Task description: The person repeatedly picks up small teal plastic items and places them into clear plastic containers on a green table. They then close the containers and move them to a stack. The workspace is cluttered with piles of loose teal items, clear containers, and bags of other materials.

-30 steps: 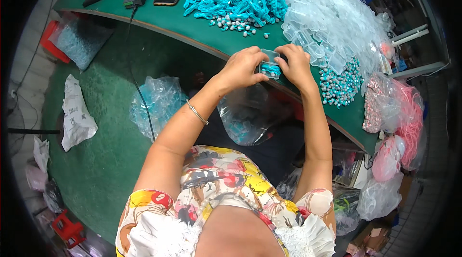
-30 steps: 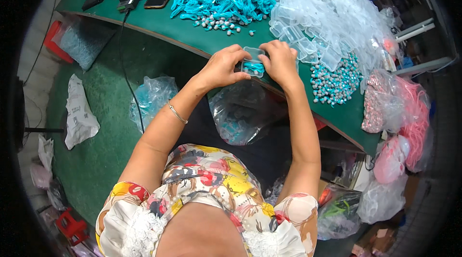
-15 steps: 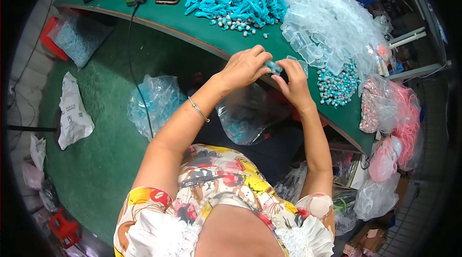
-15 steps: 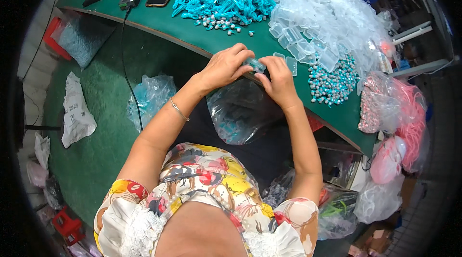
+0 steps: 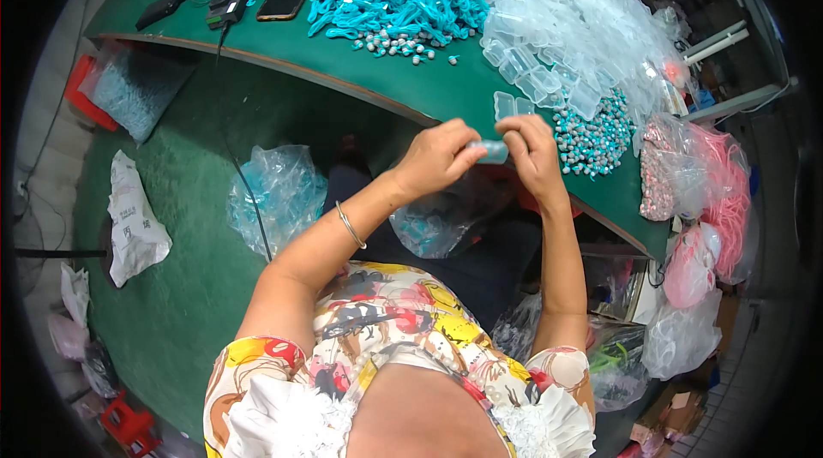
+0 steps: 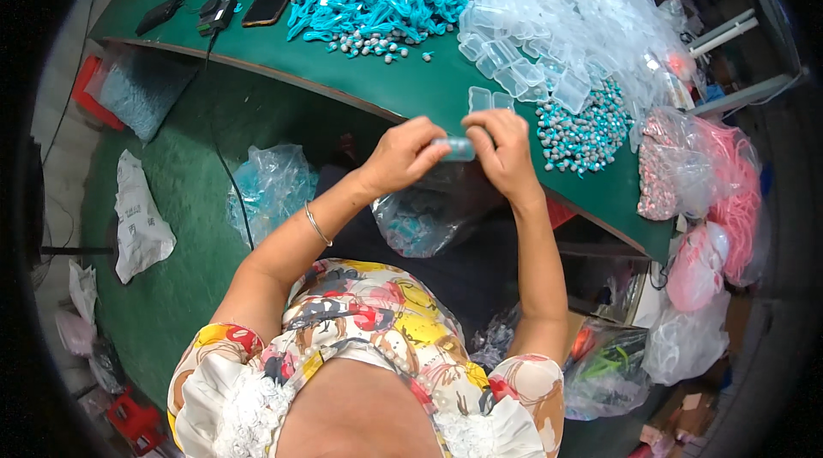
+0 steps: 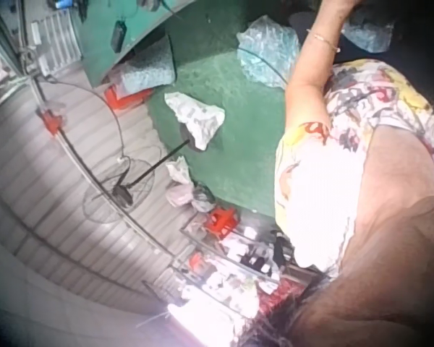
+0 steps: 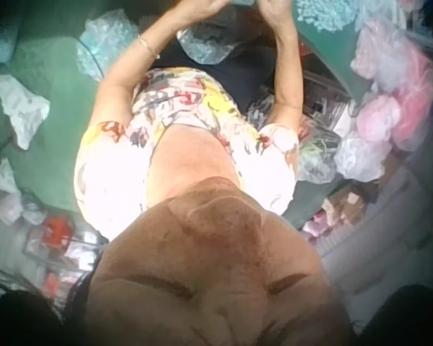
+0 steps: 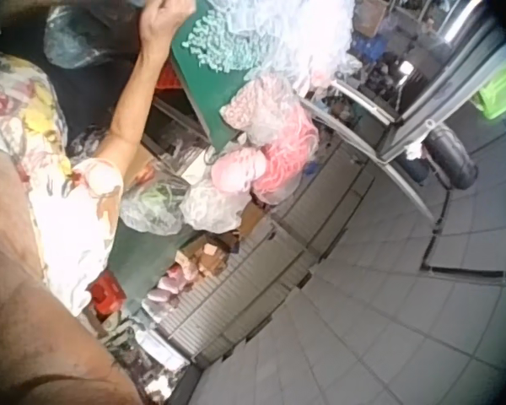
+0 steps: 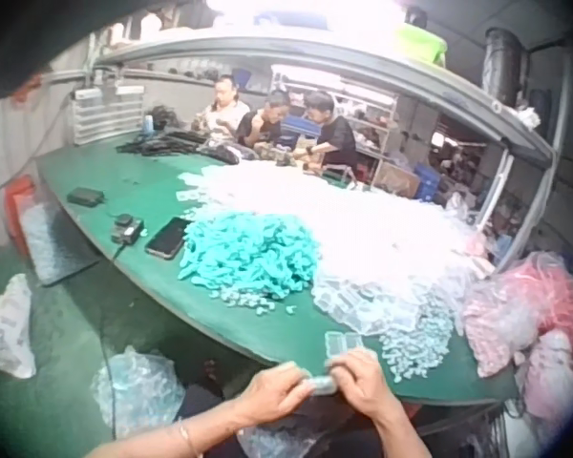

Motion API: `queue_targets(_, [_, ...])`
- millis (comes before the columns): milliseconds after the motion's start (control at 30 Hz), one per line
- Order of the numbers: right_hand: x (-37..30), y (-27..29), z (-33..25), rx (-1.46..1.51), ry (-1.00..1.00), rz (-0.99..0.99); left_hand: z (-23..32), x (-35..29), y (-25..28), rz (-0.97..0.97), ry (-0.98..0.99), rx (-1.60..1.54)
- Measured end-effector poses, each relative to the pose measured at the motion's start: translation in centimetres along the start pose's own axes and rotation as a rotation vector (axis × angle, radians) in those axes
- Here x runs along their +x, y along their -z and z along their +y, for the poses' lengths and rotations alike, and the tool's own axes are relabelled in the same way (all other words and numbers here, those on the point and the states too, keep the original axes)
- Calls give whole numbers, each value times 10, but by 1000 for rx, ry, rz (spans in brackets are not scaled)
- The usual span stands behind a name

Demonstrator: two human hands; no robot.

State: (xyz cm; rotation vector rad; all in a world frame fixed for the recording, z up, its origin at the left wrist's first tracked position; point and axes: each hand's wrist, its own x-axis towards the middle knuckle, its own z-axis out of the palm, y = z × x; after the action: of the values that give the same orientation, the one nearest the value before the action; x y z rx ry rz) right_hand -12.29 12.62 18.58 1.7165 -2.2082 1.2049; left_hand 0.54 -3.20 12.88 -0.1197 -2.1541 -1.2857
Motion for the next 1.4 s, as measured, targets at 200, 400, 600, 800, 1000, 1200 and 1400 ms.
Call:
queue_targets(200, [-7,-16,30,-511,-143,106,-14,-36,-35,-301,26,349])
queue_targets(400, [-13,-19,33,-398,-73,109,-12,36,12,181,-39,443])
queue_targets(600, [2,-18,30,-310,-10,22,-66,102,22,24,261,837])
queue_targets(800, [-16,20,63,-576,-206,271,-65,103,10,85,163,790])
queue_targets(1000, [-14,31,70,-976,-266,222,-66,94,12,108,107,550])
queue_targets(1200, [-2,23,80,-1114,-279,134,-42,76,21,-100,125,179])
queue_targets(1400, [-10,20,57,-912,-206,220,-29,66,24,-253,111,153])
